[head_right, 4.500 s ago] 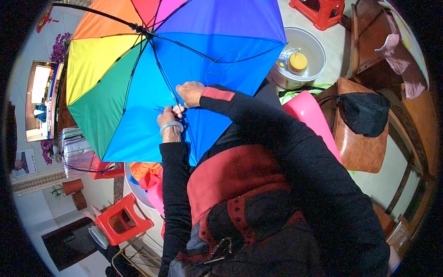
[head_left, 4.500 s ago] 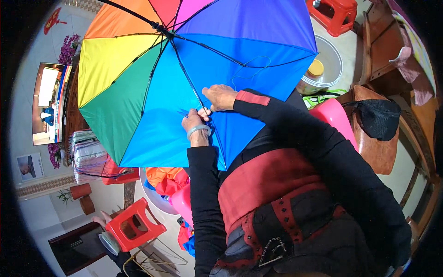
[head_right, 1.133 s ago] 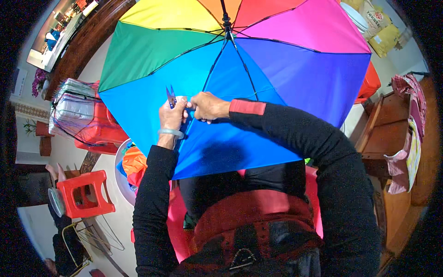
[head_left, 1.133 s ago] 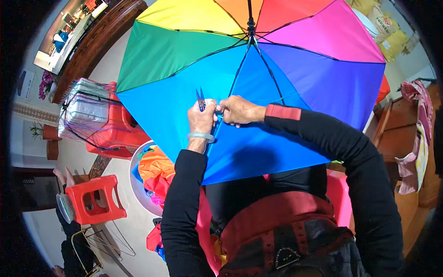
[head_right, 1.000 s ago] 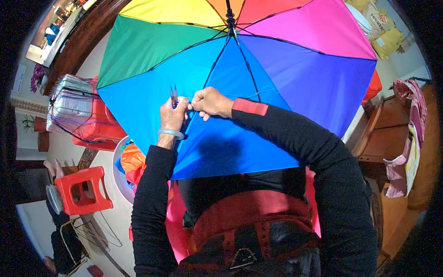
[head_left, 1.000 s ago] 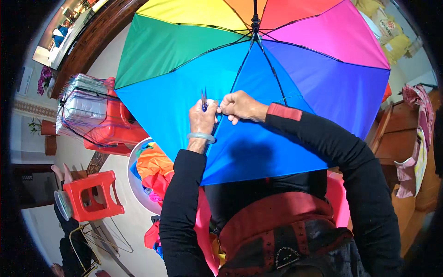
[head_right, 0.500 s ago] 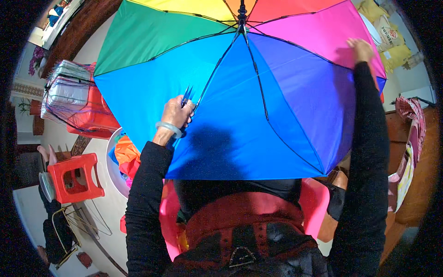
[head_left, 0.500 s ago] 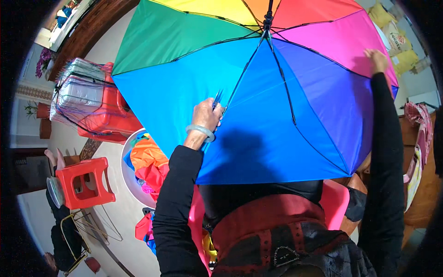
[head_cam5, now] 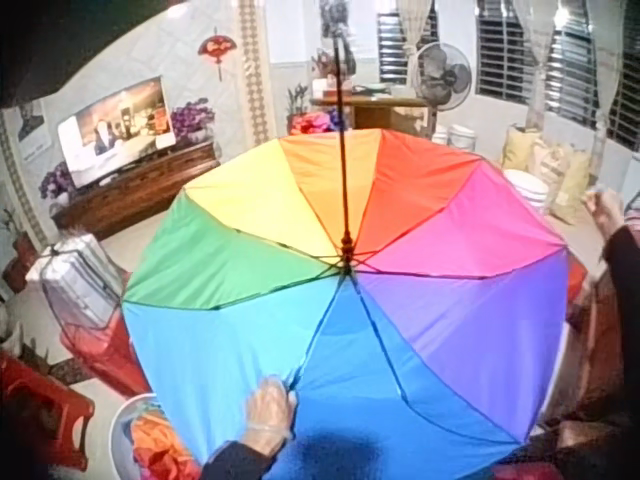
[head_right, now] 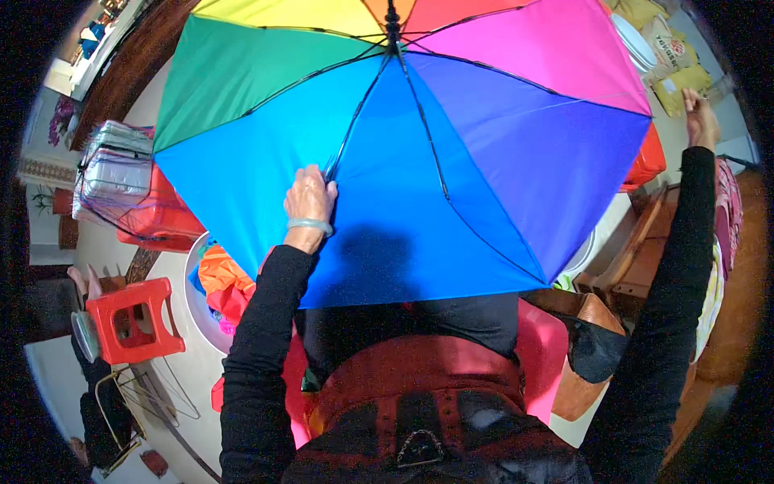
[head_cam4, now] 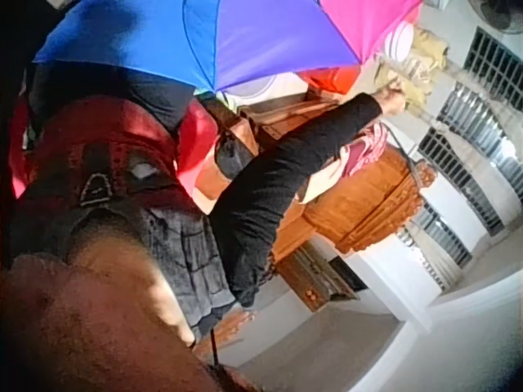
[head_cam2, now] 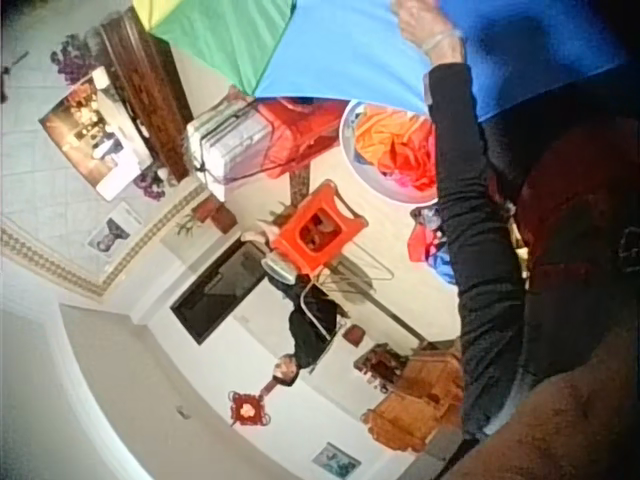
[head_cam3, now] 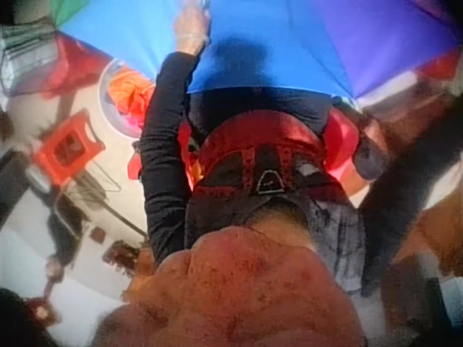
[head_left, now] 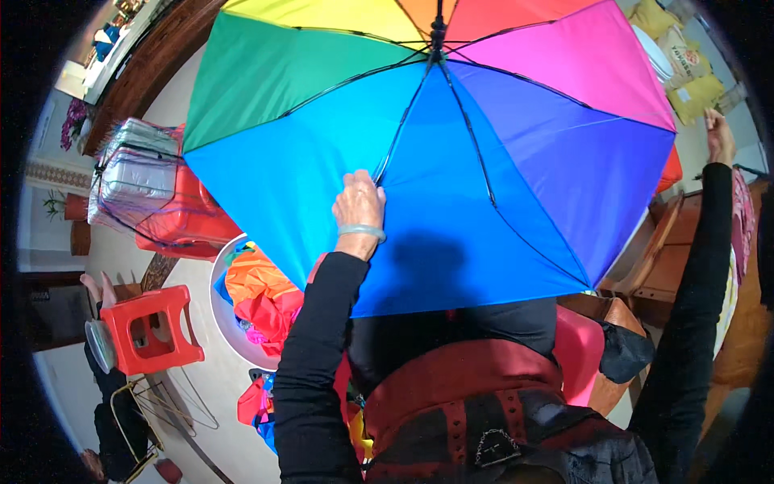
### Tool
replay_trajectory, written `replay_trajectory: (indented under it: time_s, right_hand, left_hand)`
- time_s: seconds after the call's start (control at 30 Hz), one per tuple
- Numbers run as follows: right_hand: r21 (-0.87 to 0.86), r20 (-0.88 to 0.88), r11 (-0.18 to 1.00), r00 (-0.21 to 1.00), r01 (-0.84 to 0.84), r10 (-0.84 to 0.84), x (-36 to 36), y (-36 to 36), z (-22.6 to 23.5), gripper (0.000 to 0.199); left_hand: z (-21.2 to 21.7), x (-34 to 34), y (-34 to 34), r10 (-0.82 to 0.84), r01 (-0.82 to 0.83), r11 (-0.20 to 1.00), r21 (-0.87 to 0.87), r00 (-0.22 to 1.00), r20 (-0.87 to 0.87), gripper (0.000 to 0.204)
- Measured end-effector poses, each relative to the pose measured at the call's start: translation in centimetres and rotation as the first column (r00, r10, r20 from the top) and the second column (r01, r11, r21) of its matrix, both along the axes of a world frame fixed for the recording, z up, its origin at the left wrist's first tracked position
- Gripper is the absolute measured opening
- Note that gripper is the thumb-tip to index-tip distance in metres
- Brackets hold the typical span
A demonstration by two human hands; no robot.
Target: Repairing a colorful umbrella by sewing the fabric back onto the metal frame tips using a needle and thread.
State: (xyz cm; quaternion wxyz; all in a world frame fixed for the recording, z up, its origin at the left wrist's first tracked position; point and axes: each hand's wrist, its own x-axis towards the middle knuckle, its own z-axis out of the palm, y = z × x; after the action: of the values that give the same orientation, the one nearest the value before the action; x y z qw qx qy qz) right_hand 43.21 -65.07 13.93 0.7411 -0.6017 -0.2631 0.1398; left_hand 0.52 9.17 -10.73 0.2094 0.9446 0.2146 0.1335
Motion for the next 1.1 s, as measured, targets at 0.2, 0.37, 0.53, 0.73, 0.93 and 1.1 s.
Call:
replay_trajectory:
  time_s: [0.2,0.37,0.53,0.73,0.93,1.1]
  right_hand:
    - [0.302,-0.090,0.631,0.681,0.714,-0.727,-3.6,16.8,1.3,0.011]
    - [-0.226,0.556,0.871,0.793,0.435,-0.251,-10.3,33.9,-2.3,0.022]
    - [-0.806,0.395,0.592,0.738,-0.007,0.546,-27.1,56.1,-8.5,0.012]
    - [-0.779,0.359,0.596,0.640,-0.195,0.679,-35.8,66.1,-18.0,0.018]
    - [-0.590,-0.243,0.668,0.889,-0.452,0.387,-36.4,68.8,-21.6,0.011]
    - [-0.206,-0.387,0.923,0.893,-0.326,0.229,-33.7,66.7,-17.4,0.016]
  left_hand:
    - [0.9,-2.0,1.8,-0.252,0.253,0.961,0.116,0.967,-0.020,0.011]
    - [-0.6,-1.4,4.5,-0.268,0.338,0.936,-0.100,0.867,0.420,0.013]
    - [2.8,-2.8,4.9,0.190,0.014,0.492,-0.871,0.974,0.124,0.013]
    - [4.1,-2.9,4.2,0.307,0.073,0.454,-0.888,0.923,0.232,0.015]
    - [2.3,-2.9,5.2,0.279,0.066,0.492,-0.868,0.933,0.229,0.018]
    - [2.2,-3.2,5.6,0.205,0.034,0.535,-0.844,0.964,0.168,0.015]
